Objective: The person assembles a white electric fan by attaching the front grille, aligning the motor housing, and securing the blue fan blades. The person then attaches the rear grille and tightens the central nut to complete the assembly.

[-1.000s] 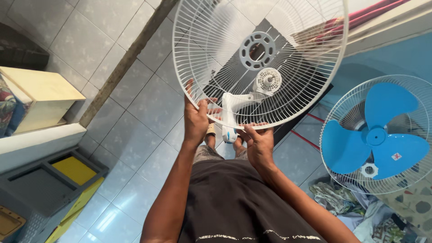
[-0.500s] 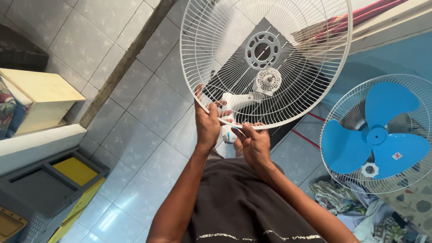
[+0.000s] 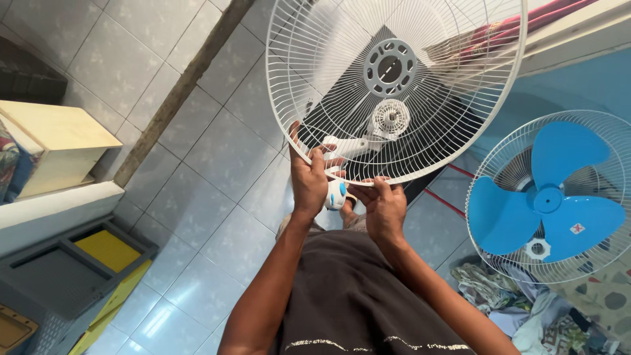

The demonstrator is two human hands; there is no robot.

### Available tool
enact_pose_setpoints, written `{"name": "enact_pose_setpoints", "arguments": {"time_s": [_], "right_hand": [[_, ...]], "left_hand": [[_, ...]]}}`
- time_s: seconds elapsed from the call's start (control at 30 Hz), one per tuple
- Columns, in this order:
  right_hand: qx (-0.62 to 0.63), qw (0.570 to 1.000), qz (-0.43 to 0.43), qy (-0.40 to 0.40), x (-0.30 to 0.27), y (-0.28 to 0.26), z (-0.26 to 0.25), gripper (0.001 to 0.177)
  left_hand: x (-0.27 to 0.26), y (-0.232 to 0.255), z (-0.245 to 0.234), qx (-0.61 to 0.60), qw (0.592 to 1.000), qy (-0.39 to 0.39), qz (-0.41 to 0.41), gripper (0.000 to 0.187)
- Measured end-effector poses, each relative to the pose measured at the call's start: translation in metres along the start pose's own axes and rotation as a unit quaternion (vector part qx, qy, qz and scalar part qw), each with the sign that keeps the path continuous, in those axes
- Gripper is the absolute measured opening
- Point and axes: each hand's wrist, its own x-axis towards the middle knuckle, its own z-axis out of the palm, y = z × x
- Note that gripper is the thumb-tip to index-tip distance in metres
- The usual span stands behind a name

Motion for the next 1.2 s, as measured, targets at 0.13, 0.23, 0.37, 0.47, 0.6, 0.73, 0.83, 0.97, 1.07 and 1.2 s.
{"name": "enact_pose_setpoints", "arguments": {"time_s": [0.13, 0.23, 0.37, 0.47, 0.6, 0.73, 0.83, 0.97, 1.07, 1.2], "right_hand": [[-0.065, 0.998, 0.004, 0.017, 0.001, -0.004, -0.003, 0.012], [-0.09, 0.995, 0.014, 0.037, 0.003, -0.003, -0.008, 0.015], [-0.074, 0.997, 0.013, 0.028, 0.004, -0.005, -0.015, 0.017], [-0.053, 0.998, -0.014, 0.003, 0.008, -0.011, -0.019, 0.018], [-0.075, 0.997, -0.021, -0.005, 0.009, -0.01, -0.022, 0.017], [-0.102, 0.995, -0.022, -0.012, 0.012, -0.011, -0.023, 0.016], [-0.102, 0.995, -0.007, -0.008, 0.011, -0.017, -0.023, 0.015], [-0.137, 0.99, -0.031, -0.004, 0.01, -0.027, -0.019, 0.016], [-0.124, 0.992, -0.037, -0.001, 0.013, -0.033, -0.02, 0.015], [-0.161, 0.984, -0.075, -0.002, 0.018, -0.031, -0.022, 0.017]], "left_hand": [[0.004, -0.008, -0.005, -0.043, 0.999, -0.01, -0.026, 0.065], [-0.001, -0.021, -0.008, -0.054, 0.998, -0.014, -0.011, 0.065], [-0.004, -0.033, -0.015, -0.06, 0.998, -0.016, 0.009, 0.064], [0.001, -0.032, -0.024, -0.048, 0.999, -0.016, 0.021, 0.062], [-0.002, -0.029, -0.03, -0.059, 0.998, -0.008, 0.017, 0.063], [-0.004, -0.028, -0.031, -0.066, 0.998, 0.006, 0.009, 0.063], [-0.006, -0.028, -0.034, -0.071, 0.997, 0.002, 0.013, 0.063], [-0.004, -0.024, -0.04, -0.072, 0.997, 0.016, 0.007, 0.064], [-0.005, -0.022, -0.043, -0.058, 0.998, 0.007, 0.019, 0.064], [-0.008, -0.018, -0.042, -0.042, 0.999, 0.014, 0.03, 0.065]]}}
